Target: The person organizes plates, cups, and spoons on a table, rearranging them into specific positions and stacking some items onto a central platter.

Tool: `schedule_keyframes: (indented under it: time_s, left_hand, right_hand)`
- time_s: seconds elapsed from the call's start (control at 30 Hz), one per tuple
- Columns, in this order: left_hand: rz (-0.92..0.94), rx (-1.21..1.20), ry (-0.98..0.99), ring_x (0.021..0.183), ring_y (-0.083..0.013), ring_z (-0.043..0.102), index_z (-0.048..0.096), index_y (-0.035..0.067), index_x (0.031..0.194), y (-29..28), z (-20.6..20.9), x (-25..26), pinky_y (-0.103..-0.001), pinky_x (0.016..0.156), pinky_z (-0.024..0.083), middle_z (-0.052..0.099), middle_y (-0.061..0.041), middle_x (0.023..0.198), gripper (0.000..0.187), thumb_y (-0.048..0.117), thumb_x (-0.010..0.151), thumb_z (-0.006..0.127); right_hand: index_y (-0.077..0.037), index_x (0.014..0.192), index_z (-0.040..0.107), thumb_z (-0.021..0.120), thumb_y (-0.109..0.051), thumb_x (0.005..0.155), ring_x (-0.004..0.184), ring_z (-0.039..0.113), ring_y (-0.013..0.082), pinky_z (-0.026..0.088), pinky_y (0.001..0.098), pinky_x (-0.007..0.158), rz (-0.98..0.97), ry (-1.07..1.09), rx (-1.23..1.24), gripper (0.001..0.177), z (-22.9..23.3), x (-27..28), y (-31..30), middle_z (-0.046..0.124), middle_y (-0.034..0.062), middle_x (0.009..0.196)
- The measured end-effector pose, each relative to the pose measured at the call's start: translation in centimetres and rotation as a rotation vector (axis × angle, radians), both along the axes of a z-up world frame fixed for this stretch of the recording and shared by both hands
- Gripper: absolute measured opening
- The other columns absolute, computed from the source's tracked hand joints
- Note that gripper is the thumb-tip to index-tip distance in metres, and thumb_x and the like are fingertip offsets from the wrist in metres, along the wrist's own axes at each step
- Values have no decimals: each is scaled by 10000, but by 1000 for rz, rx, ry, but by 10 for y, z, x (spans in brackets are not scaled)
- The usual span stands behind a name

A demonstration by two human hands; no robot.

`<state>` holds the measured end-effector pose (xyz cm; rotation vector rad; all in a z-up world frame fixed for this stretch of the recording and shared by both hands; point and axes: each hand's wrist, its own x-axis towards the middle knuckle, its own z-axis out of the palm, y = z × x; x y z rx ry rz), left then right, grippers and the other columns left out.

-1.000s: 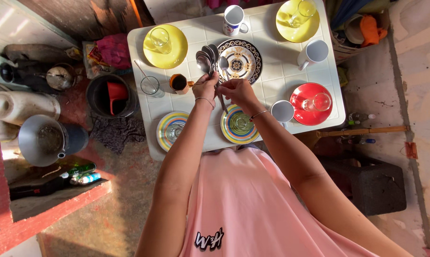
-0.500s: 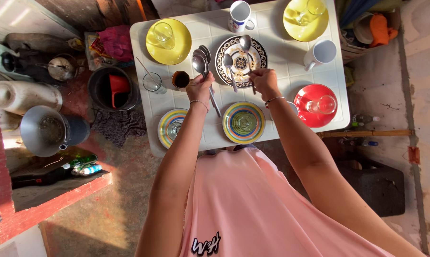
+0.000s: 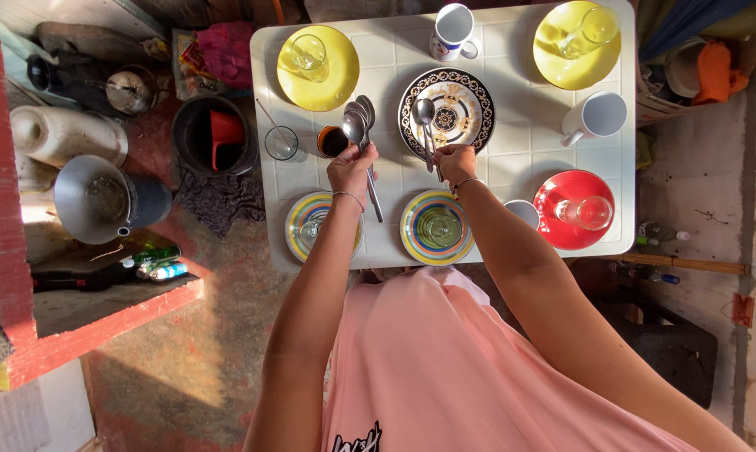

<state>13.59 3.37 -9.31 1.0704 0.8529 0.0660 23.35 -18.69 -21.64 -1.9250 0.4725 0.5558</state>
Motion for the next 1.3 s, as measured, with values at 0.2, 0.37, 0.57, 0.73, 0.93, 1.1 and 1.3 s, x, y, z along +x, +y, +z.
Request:
schedule_keyframes:
  time_s: [0.2, 0.37, 0.57, 0.73, 0.93, 1.1, 1.3]
  left_hand:
    - [8, -3, 47, 801, -79, 689, 778, 87, 1024, 3, -10, -5, -282, 588, 538, 738, 9, 895, 164, 178, 889, 795]
    - [18, 3, 42, 807, -79, 694, 779, 78, 1030, 2, -12, -5, -286, 592, 539, 745, 7, 905, 173, 169, 885, 796]
    - [0, -24, 21, 781, -79, 668, 769, 82, 1010, -2, -9, -3, -277, 604, 550, 738, 10, 897, 146, 168, 894, 794]
    - [-19, -27, -18, 790, -79, 672, 774, 78, 996, -1, -9, -3, -285, 603, 554, 738, 7, 892, 131, 163, 899, 796]
    - [-6, -62, -55, 778, -82, 676, 773, 78, 995, 1, -11, -6, -291, 608, 564, 739, 2, 891, 128, 153, 891, 781]
    - [36, -202, -93, 721, -116, 627, 759, 51, 993, -7, -4, 2, -314, 610, 583, 692, -4, 871, 151, 167, 908, 807]
    - [-70, -400, -252, 663, -178, 640, 755, 46, 1013, -32, 10, 9, -335, 538, 547, 706, -58, 836, 146, 159, 920, 764]
  right_hand:
    - [-4, 897, 779, 761, -49, 862, 609, 713, 131, 564, 290, 511, -23, 17, 112, 60, -20, -1, 4, 765, 86, 766]
    - [-63, 891, 795, 843, -130, 807, 606, 709, 135, 579, 297, 525, 24, 27, -125, 118, 12, -4, 10, 761, 62, 760]
    - [-51, 856, 799, 826, -150, 824, 582, 696, 150, 573, 308, 521, 57, -29, -171, 108, 29, -9, 13, 757, 88, 742]
    - [-54, 857, 783, 809, -182, 821, 564, 693, 145, 601, 295, 514, 68, 31, -162, 136, 28, -15, 11, 740, 82, 725]
    - [-30, 897, 792, 819, -221, 827, 619, 696, 152, 573, 300, 582, 181, -121, -224, 205, 44, -20, 12, 744, 81, 755]
    - [-47, 1011, 762, 727, -242, 920, 661, 691, 104, 578, 265, 579, 216, -67, 191, 218, 133, -34, 42, 753, 29, 820]
    - [-42, 1026, 792, 717, -258, 967, 657, 622, 42, 469, 214, 527, 326, -182, 278, 236, 224, -74, 57, 719, -3, 764]
